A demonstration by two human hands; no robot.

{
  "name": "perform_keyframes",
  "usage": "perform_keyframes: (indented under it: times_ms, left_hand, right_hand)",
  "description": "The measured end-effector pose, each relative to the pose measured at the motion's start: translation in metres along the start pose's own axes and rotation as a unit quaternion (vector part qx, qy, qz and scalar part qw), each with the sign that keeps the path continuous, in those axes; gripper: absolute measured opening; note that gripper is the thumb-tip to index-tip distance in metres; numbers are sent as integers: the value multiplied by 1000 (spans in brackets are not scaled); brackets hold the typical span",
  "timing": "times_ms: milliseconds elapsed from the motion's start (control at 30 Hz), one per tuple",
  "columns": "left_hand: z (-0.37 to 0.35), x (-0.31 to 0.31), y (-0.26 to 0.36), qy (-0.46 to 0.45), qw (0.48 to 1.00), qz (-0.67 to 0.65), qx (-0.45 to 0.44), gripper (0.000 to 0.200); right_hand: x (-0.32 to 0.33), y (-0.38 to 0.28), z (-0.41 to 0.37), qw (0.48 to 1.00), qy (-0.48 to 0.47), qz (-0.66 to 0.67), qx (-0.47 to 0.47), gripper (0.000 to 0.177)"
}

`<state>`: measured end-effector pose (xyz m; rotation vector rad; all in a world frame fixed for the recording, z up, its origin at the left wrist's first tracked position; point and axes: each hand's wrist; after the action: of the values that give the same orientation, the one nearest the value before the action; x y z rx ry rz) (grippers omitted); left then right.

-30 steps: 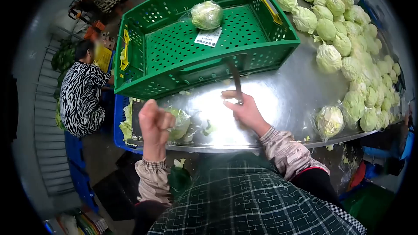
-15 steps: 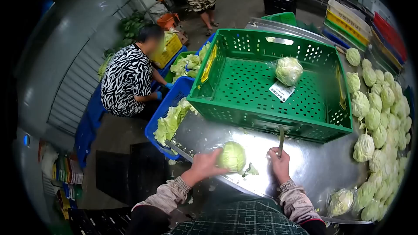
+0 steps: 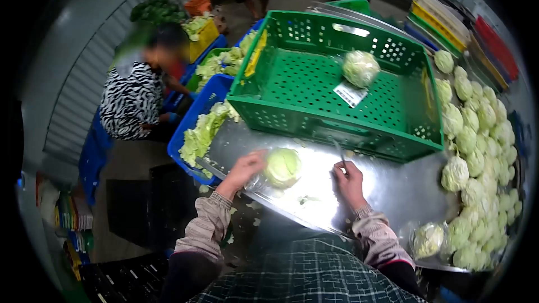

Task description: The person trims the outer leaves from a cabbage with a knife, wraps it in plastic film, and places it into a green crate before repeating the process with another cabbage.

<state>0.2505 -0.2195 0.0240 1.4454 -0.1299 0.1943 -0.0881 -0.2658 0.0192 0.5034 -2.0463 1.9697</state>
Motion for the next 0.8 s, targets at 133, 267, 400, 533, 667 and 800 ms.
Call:
perform_keyframes:
  times_ms: [133,267,400,533,667,800]
  left_hand:
    - [0,-11,90,31,907,-413,77,21]
    - [-20,-4,148,192,851,-489,4,13]
    - [-65,59,138,439,890,-118,18,30]
    - [-196,82,-17,420,828,349,123,39]
    - [-275,-12,-171,271,839,337,331,45]
    - [-203,-66,-166,11,914,127,384,42]
  right_hand:
    - [2,-15,3,996,42,-34,70,20]
    - [19,11,1,997,83,5,2,37]
    - [54,16,-23,994,63,-48,-71,40]
    - [61,16,-50,987,46,-37,-149,36]
    - [59,14,-54,974,-6,17,-225,36]
    - [65,7,-56,962,-76,-14,-260,31]
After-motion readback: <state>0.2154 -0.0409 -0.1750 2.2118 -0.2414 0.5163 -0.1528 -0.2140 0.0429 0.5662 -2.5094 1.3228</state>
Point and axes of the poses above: each hand's wrist, its own z-axis towards the middle knuckle, its own x-axis out of the back of the hand, y = z × x, and after that the axes turned 10 degrees about -x, right-handed
